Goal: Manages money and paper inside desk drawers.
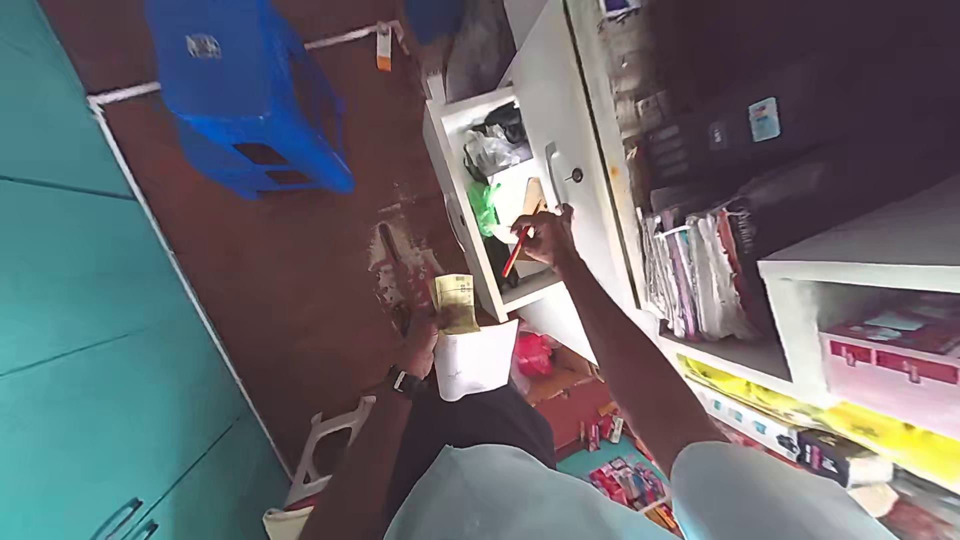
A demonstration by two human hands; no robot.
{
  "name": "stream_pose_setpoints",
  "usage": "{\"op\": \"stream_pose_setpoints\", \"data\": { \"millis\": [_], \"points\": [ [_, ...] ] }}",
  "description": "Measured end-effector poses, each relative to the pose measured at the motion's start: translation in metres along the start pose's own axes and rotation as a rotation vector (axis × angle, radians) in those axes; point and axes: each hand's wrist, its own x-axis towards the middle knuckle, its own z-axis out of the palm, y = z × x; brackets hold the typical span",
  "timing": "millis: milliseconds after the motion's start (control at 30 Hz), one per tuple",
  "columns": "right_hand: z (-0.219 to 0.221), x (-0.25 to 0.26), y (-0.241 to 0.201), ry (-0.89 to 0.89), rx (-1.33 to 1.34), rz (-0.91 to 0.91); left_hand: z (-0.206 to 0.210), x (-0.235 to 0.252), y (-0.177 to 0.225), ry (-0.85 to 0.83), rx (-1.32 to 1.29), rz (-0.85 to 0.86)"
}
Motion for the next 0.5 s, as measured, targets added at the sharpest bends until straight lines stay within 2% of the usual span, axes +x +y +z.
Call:
{"op": "stream_pose_setpoints", "data": {
  "millis": [167, 267, 333, 400, 500],
  "points": [
    [0.011, 0.002, -0.063, -0.235, 0.013, 0.095, -0.028, -0.041, 0.038, -0.003, -0.084, 0.069],
    [0.012, 0.004, -0.110, -0.362, 0.143, 0.173, -0.030, -0.085, 0.072, 0.104, -0.105, 0.089],
    [0.022, 0.002, -0.129, -0.285, 0.271, 0.155, -0.038, -0.097, 0.081, 0.171, -0.068, 0.120],
    [0.012, -0.005, -0.155, -0.182, 0.420, 0.158, -0.046, -0.105, 0.084, 0.193, -0.081, 0.161],
    [-0.015, -0.031, -0.185, 0.094, 0.739, 0.219, -0.053, -0.115, 0.084, 0.215, -0.132, 0.179]
  ]
}}
